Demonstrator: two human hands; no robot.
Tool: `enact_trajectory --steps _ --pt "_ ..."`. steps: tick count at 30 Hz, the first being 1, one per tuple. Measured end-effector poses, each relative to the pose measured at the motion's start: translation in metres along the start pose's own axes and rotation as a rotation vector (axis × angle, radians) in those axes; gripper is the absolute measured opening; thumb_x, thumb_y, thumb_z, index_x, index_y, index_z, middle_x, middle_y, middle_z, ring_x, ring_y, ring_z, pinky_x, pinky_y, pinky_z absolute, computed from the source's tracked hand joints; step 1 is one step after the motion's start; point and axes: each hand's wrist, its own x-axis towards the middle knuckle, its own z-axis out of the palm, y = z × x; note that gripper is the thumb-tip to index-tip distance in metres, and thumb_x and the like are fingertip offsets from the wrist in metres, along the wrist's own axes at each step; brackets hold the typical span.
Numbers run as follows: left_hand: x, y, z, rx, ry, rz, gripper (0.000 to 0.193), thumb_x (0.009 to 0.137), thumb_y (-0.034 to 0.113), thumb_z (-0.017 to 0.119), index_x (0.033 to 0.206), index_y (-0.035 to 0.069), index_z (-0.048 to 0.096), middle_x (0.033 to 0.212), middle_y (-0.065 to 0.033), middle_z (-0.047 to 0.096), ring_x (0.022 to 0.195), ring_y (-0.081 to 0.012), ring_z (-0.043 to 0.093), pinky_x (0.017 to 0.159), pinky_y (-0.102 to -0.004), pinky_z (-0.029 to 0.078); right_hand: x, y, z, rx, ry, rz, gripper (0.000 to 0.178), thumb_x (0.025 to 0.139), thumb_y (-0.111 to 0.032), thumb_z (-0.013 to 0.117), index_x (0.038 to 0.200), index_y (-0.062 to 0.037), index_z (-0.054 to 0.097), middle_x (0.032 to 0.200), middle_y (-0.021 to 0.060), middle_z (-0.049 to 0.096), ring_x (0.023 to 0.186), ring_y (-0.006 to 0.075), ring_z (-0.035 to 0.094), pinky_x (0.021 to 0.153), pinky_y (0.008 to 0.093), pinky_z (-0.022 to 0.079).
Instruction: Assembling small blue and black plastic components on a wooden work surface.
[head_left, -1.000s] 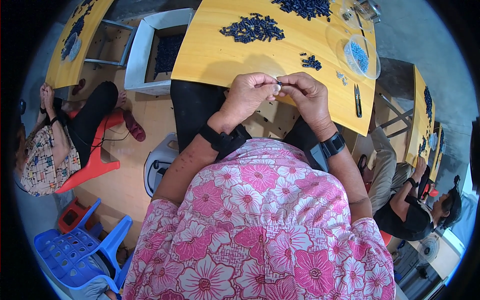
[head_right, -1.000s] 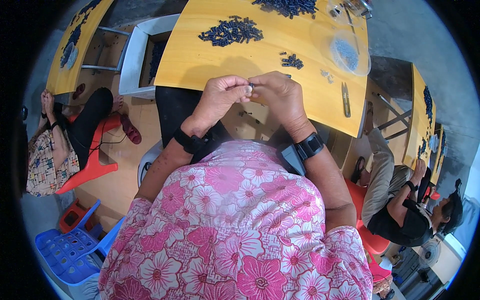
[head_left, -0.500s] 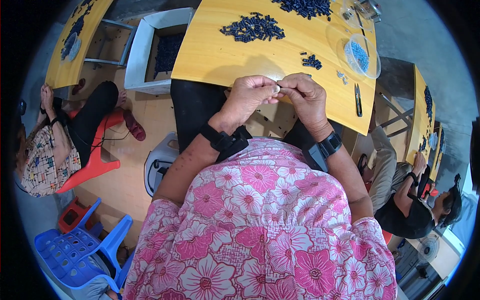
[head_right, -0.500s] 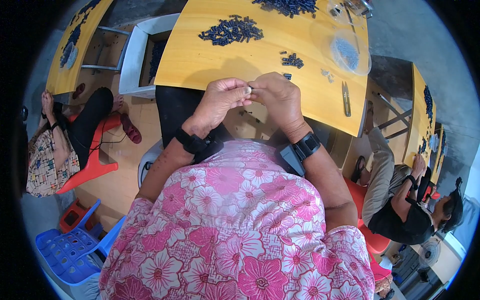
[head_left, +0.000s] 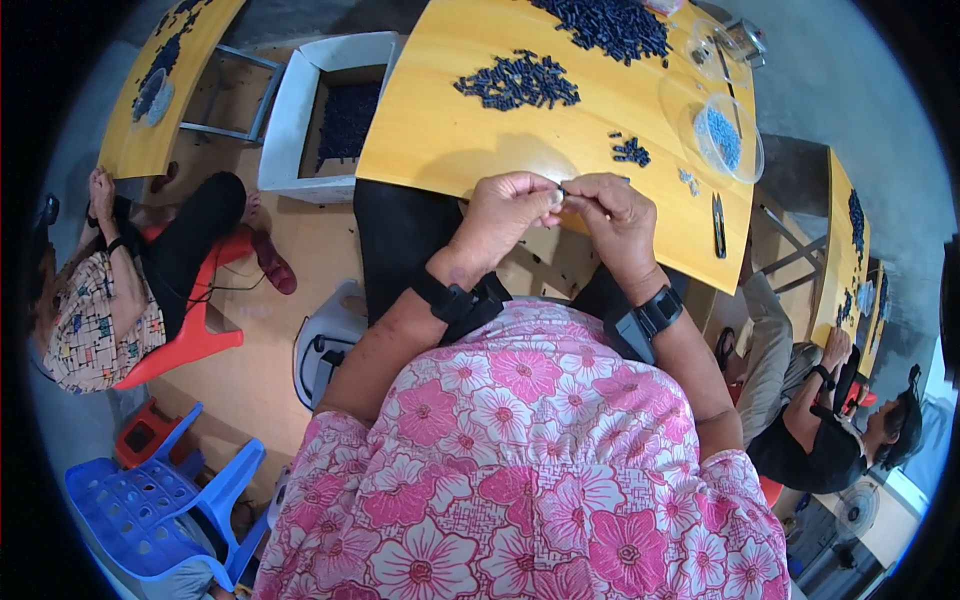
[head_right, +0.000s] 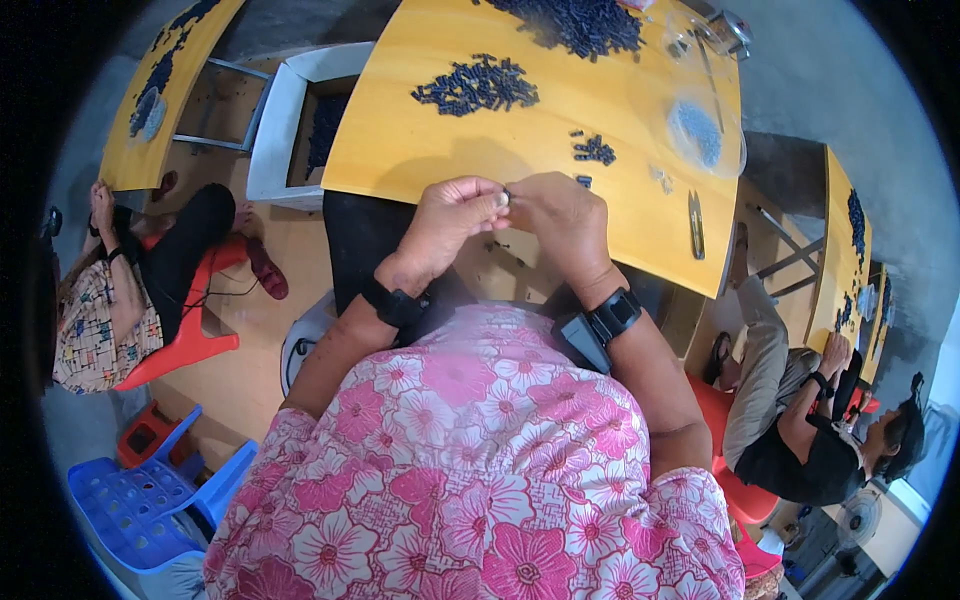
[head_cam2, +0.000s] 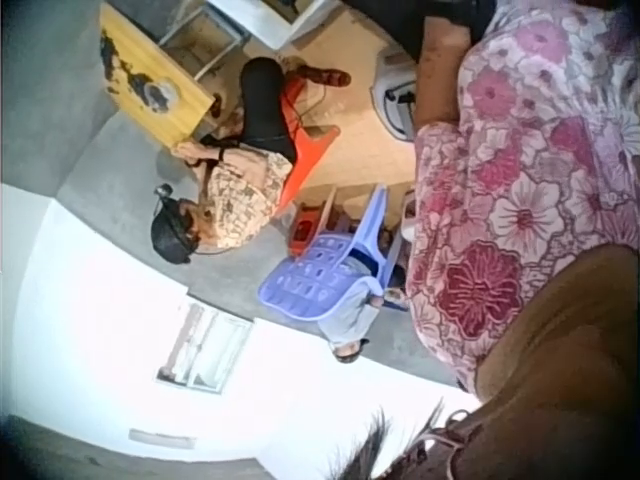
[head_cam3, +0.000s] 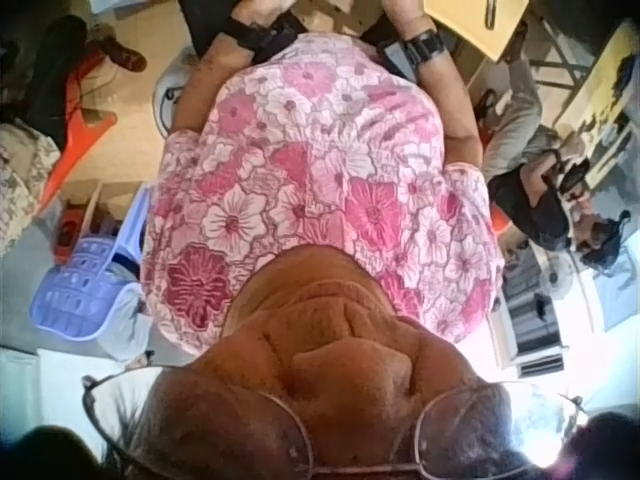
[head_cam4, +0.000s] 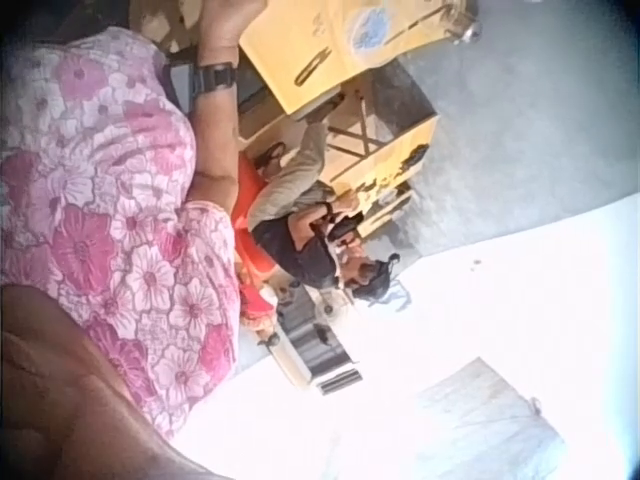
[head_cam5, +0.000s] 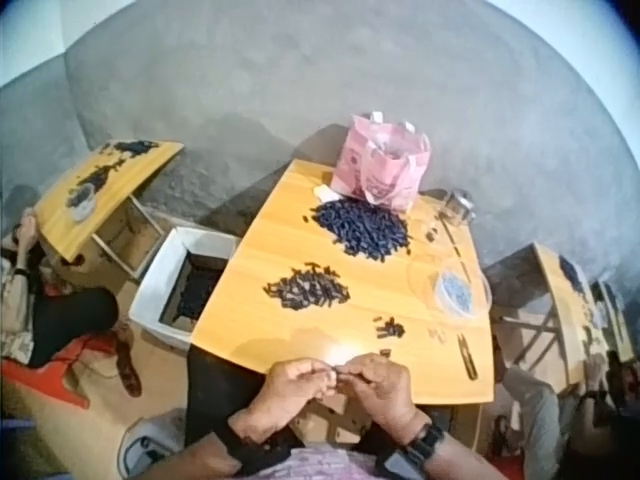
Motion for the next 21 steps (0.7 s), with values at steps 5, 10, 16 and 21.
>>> enact_trajectory --steps 5,10,16,21 --pt "-0.003 0.001 0.002 0.044 0.004 0.020 0.016 0.091 0.011 0.063 0.100 -0.002 0.066 0.089 -0.0045 0.066 0.077 -0.0110 0.064 0.072 -0.0218 0.053 0.006 0.005 -0.002 -0.160 -0.065 -0.148 0.018 0.073 -0.001 0.070 0.090 -0.0067 0.068 0.086 0.0097 0.066 0.079 0.0266 0.064 0.071 0.0310 0.052" --pt "-0.003 0.004 -0.004 0.158 0.030 0.073 0.014 0.090 0.008 0.062 0.099 -0.002 0.066 0.085 -0.0032 0.066 0.075 -0.0093 0.063 0.071 -0.0213 0.051 0.016 -0.001 -0.004 0.001 -0.129 -0.052 0.016 0.076 0.000 0.068 0.091 -0.0054 0.070 0.084 0.0087 0.067 0.079 0.0213 0.065 0.071 0.0293 0.051" --pt "0.003 0.003 -0.014 0.266 0.078 0.201 0.013 0.089 0.006 0.061 0.097 -0.003 0.066 0.083 -0.0026 0.066 0.073 -0.0072 0.061 0.067 -0.0218 0.050 0.047 0.019 0.005 -0.017 0.024 0.190 0.016 0.080 -0.005 0.066 0.094 -0.0028 0.071 0.083 0.0107 0.069 0.075 0.0164 0.064 0.068 0.0285 0.050" --pt "0.002 0.003 -0.014 0.344 0.086 0.236 0.014 0.087 0.005 0.062 0.098 -0.003 0.066 0.082 -0.0018 0.066 0.071 -0.0063 0.060 0.066 -0.0215 0.049 0.080 0.032 0.015 -0.199 0.104 0.073 0.019 0.078 -0.010 0.067 0.096 -0.0052 0.071 0.080 0.0127 0.066 0.068 0.0231 0.063 0.065 0.0317 0.050"
